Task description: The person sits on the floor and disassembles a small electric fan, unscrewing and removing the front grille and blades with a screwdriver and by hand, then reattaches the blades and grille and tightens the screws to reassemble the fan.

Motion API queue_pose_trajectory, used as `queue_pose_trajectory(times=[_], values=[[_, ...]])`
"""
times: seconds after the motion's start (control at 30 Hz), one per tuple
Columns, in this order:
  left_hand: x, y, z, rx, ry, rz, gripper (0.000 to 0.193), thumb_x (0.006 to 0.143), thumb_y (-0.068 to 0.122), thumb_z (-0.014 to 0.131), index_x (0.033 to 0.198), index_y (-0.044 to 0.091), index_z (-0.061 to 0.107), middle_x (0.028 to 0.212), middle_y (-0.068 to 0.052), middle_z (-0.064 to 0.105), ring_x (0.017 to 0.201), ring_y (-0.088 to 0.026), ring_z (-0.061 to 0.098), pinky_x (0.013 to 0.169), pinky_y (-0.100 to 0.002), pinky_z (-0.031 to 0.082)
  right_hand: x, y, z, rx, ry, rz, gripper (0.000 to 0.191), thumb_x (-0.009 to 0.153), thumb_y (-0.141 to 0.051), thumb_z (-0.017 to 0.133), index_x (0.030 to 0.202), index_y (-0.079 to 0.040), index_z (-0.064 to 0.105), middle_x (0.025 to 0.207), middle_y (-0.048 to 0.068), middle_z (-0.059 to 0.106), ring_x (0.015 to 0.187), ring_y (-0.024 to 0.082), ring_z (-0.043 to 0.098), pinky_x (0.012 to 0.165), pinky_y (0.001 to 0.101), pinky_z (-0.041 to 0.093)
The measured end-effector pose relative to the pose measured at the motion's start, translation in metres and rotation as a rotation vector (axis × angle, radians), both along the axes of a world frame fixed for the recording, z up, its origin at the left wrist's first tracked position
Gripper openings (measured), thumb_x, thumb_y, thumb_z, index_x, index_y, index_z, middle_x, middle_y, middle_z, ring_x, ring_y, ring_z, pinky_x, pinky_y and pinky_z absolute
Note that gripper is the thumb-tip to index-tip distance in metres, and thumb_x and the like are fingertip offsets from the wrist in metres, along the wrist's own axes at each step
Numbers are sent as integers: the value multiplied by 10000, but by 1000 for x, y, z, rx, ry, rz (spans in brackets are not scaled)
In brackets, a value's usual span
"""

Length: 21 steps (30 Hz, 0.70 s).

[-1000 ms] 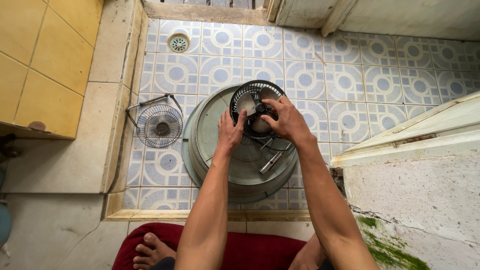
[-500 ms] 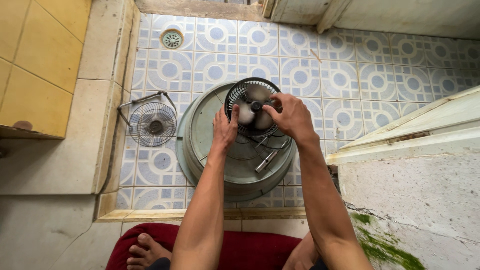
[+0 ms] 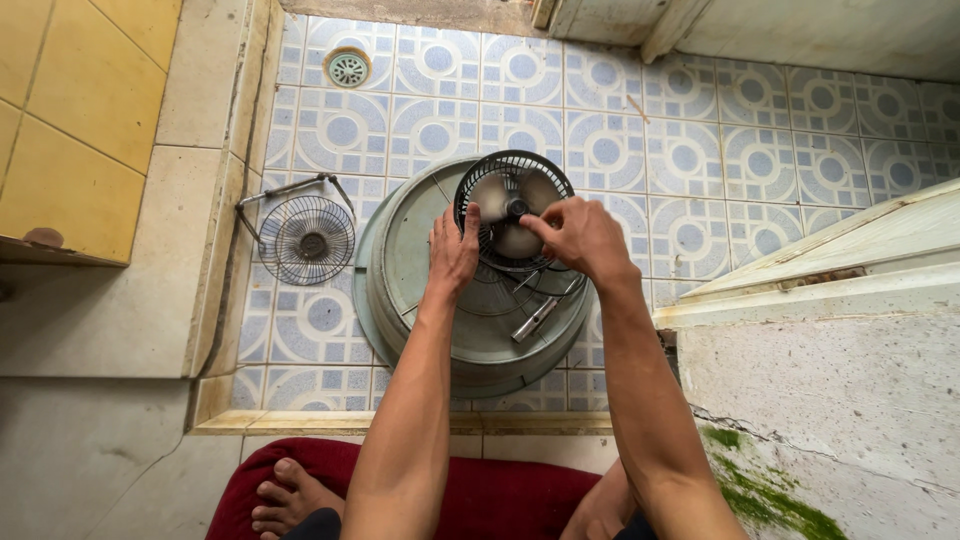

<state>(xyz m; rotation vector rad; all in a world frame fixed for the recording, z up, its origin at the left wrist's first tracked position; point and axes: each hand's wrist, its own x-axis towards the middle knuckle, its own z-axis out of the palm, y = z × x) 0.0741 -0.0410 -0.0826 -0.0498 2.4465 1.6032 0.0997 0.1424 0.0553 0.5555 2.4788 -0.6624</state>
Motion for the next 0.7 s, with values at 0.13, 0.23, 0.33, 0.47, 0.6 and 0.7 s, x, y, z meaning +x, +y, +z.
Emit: queue_pose_trajectory(times=[0.13, 0.23, 0.33, 0.47, 0.6, 0.7], values=[[2, 2, -2, -74, 10, 1, 801, 955, 638, 521, 1511, 68, 431, 1421, -219, 513, 1329, -397, 446, 1153, -471, 315, 1, 3, 5, 86, 311, 45, 421, 939, -419, 715, 1301, -203, 700, 1030, 64, 779, 947, 248, 749, 869, 413, 586], [1, 5, -5, -112, 101, -2, 833, 909, 607, 621, 1492, 43, 434, 1407, -213, 530, 1337, -386, 457, 1156, -465, 322, 1, 8, 1, 52, 311, 90, 487, 897, -374, 729, 1361, -242, 658, 1000, 57, 783, 917, 255, 743, 843, 427, 579], [1, 5, -5, -103, 113, -5, 823, 903, 601, 628, 1487, 51, 448, 1395, -201, 547, 1334, -378, 467, 1154, -465, 330, 4, 8, -6, 52, 277, 108, 479, 884, -378, 744, 1330, -220, 670, 985, 50, 787, 911, 250, 744, 826, 428, 583], [2, 3, 0, -48, 35, 13, 802, 949, 656, 523, 1497, 72, 473, 1394, -207, 544, 1318, -395, 466, 1155, -475, 324, 4, 10, -8, 62, 100, 89, 392, 962, -484, 669, 1197, -183, 761, 914, 53, 816, 861, 206, 770, 827, 396, 590], [2, 1, 4, -10, -9, 5, 828, 962, 712, 446, 1506, 89, 486, 1396, -208, 541, 1319, -395, 465, 1165, -478, 316, 4, 11, -5, 66, 30, 54, 490, 1027, -564, 615, 1018, -133, 847, 863, 69, 820, 806, 190, 782, 805, 374, 602], [3, 3, 2, -76, 64, -5, 843, 933, 669, 577, 1481, 40, 454, 1398, -217, 533, 1328, -391, 460, 1150, -474, 322, 4, 13, -4, 67, 388, 26, 370, 939, -462, 715, 1198, -201, 754, 913, 64, 770, 838, 230, 750, 782, 405, 593]])
